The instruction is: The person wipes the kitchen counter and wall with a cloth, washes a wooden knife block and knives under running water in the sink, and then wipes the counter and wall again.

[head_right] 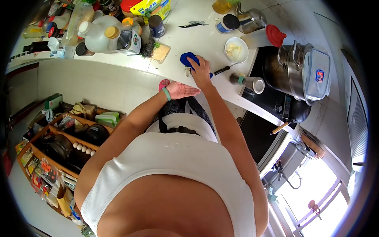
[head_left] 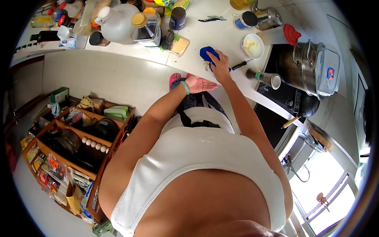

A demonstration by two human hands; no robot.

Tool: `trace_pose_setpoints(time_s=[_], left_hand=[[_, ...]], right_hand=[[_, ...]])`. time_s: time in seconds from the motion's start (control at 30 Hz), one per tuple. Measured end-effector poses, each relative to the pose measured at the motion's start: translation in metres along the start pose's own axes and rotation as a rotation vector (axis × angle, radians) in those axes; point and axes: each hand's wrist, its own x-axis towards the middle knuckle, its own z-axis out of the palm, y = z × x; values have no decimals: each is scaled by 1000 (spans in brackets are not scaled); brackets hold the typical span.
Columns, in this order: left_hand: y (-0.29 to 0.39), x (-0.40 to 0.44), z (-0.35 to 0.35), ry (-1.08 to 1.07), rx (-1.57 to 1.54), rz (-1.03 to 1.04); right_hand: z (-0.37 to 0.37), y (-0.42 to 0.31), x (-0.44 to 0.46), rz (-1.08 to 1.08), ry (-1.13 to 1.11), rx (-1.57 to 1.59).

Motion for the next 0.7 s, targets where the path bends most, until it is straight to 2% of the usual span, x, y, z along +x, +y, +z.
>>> trace_pose_setpoints(time_s=[0.1,0.17,0.23,0.3,0.33,0.43,0.5,0.57,0.6,0.63,0.7], left_hand=[[-1,1,-4,43,-56,0],[-2,4,-8,194,-130,-5],[-3,7,-24,156,-136,9],[-6,17,-62,-378,-306,-36],[-5,20,-70,-125,-212,23],[-2,19,-66,-109,-182,59],[-1,8,-42,-138,-188,66],[2,0,-18,198,-52,60],[1,2,-21,278,-65,39],[5,-9,1,216,-9,16],[4,-7,-14,84,-10,13]], right_hand=[[6,-12,-18,32,-30,29],[10,-18,-29,45,-31,16],[12,-26,-40,46,-13,47],[13,-34,-48,66,-19,38],[12,-36,-50,65,-38,53],[0,-40,-52,60,-112,78],[-9,-31,-50,77,-239,277],[-18,-20,-37,72,-238,336],[-29,-22,-27,73,-196,365],[-36,-22,-17,73,-153,396],[-38,-12,7,-12,-80,301]])
